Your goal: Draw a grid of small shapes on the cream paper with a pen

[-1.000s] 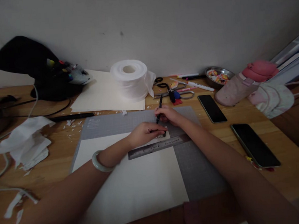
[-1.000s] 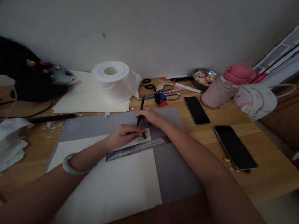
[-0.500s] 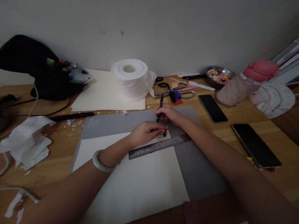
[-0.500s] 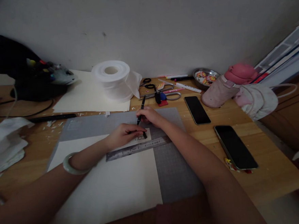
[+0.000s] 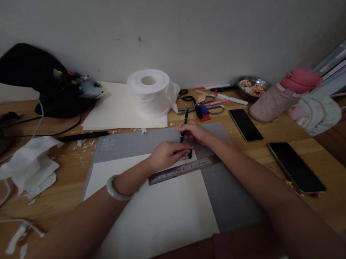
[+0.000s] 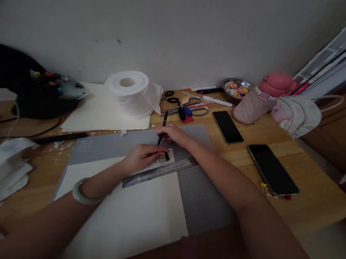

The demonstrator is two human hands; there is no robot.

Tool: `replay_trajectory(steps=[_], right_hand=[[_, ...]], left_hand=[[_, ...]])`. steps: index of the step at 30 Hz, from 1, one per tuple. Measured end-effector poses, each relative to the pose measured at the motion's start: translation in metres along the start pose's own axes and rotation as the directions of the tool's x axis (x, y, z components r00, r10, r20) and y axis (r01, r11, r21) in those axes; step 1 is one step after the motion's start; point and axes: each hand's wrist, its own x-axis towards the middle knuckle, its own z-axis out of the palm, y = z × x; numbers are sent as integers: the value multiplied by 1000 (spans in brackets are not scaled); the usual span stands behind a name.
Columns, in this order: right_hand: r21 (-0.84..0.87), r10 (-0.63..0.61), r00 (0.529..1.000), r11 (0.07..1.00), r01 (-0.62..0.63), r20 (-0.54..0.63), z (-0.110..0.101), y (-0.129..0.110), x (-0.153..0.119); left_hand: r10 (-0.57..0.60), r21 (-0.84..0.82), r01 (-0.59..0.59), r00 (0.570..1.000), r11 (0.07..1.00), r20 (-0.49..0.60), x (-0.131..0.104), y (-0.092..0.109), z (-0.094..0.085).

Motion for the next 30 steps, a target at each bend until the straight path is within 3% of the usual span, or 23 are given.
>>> replay_trajectory(steps=[9, 15, 30], right_hand=[[18, -3, 1000, 1000, 3, 15, 0, -2, -1], [23, -5, 1000, 1000, 5, 15, 0, -3, -2], [52, -24, 999, 998, 23, 32, -1, -2, 0]], left_hand=[[48, 101, -48, 999, 994, 8, -2, 8, 1], [11, 79, -12, 1000, 997, 6, -2, 10, 1], [59, 100, -53, 997, 994, -54, -3, 5, 2]])
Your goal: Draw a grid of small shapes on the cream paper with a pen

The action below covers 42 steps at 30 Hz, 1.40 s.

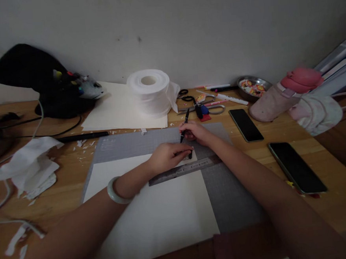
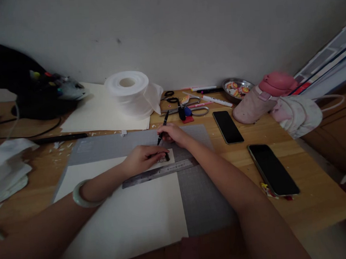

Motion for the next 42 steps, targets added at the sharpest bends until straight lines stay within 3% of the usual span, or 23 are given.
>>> replay_trajectory(steps=[11, 19, 27, 35, 39, 42], right_hand=[[24, -14, 1000, 1000, 14, -6, 0, 1, 1], [38, -22, 1000, 999, 22, 9, -1, 3, 2], [39, -35, 999, 999, 35, 8, 0, 1, 0], [34, -33, 999, 999, 34, -15, -2, 6, 1], [45, -72, 988, 996, 79, -133, 2, 6, 2], [46, -206, 914, 971, 236, -350, 5, -18, -14]], left_hand=[[26, 94, -31, 999, 995, 48, 0, 1, 0], [-20, 39, 21, 999, 999, -26, 0, 4, -3], [60, -22, -60, 998, 998, 2, 1, 1, 1], [55, 21, -56, 998, 998, 26, 1, -1, 2], [46, 65, -48, 998, 997, 33, 0, 1, 1], [33, 93, -37, 998, 995, 44, 0, 3, 0]])
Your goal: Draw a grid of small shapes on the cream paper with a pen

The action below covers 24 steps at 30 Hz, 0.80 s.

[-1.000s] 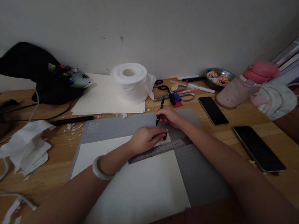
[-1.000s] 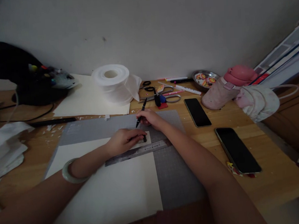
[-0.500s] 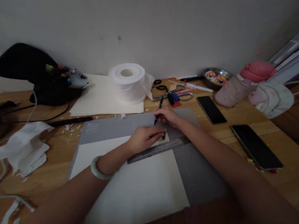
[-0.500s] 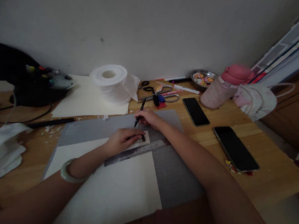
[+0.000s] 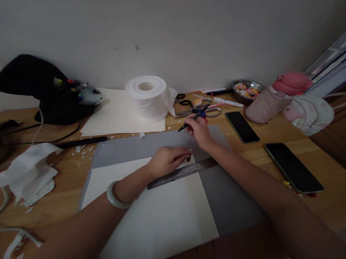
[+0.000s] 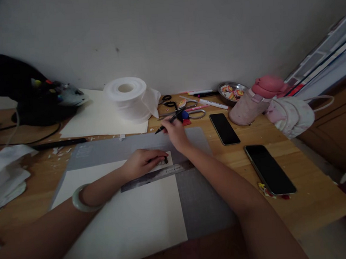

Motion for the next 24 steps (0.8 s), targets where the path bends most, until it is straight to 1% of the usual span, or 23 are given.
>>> replay_trajectory(steps=[1, 2, 4, 5, 6, 7, 8, 9, 10, 11, 12, 14, 15, 17, 21, 24], right_hand=[[17, -139, 984, 990, 142, -115, -1, -14, -7], [17, -263, 952, 963, 269, -157, -4, -29, -16], [-20, -466, 860, 881, 473, -207, -9, -56, -39], [-49, -559, 798, 825, 564, -226, -12, -65, -52], [-74, -645, 731, 759, 647, -223, -15, -68, -65], [-118, -718, 668, 693, 711, -195, -18, -67, -77], [-193, -765, 632, 643, 741, -124, -21, -61, -88], [-293, -766, 643, 617, 731, -10, -25, -50, -97], [-386, -704, 700, 617, 686, 119, -29, -37, -104], [-443, -637, 743, 617, 650, 203, -32, -22, -109], [-484, -570, 782, 626, 612, 251, -36, -8, -112], [-534, -498, 821, 630, 564, 279, -43, 16, -113], [-543, -490, 819, 618, 568, 299, -45, 24, -112], [-567, -477, 811, 584, 581, 339, -48, 32, -110], [-576, -486, 765, 508, 641, 423, -46, 31, -107], [-593, -447, 750, 460, 661, 488, -45, 30, -107]], left_hand=[[-6, -1, 6, 1000, 1000, 5, 0, 0, 0], [-12, -4, 12, 1000, 1000, 11, 0, 1, 0], [-25, -19, 25, 999, 999, 28, 1, 1, 0], [-33, -24, 34, 999, 999, 29, 1, 1, 0], [-41, -27, 42, 999, 999, 24, 2, 1, 0], [-46, -29, 46, 999, 999, 18, 2, 1, 0], [-47, -31, 48, 999, 998, 12, 2, 2, 0], [-45, -32, 46, 999, 998, 9, 2, 2, 0], [-41, -32, 41, 999, 999, 8, 3, 2, 0], [-37, -32, 37, 999, 999, 8, 3, 3, 0], [-32, -30, 32, 999, 999, 9, 3, 3, 0], [-27, -27, 27, 1000, 999, 10, 3, 3, 0], [-26, -25, 26, 1000, 999, 11, 3, 3, 0], [-27, -20, 28, 1000, 999, 14, 3, 3, 1], [-28, 7, 28, 999, 1000, 21, 2, 1, 0], [-12, 49, 11, 1000, 999, 16, 1, 0, 0]])
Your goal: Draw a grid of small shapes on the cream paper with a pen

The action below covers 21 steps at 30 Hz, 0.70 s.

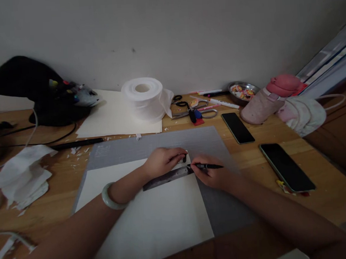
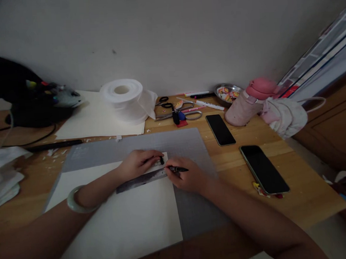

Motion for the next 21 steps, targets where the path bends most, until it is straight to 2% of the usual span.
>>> replay_trajectory(steps=[6, 11, 16, 21], right_hand=[[-32, -23, 998, 999, 25, 61, 1, 5, -3], [-22, -16, 998, 1000, 17, 56, 1, 5, 0], [-20, 12, 998, 1000, -11, 67, 1, 4, 1], [-20, 8, 997, 1000, -6, 76, 2, 5, -1]], left_hand=[[14, 56, -14, 1000, 998, -4, -1, -1, -1], [4, 52, -3, 1000, 999, -23, -2, 0, -1], [50, 40, -50, 999, 998, -15, -3, -3, 0], [31, 6, -31, 999, 1000, -23, -2, -4, 1]])
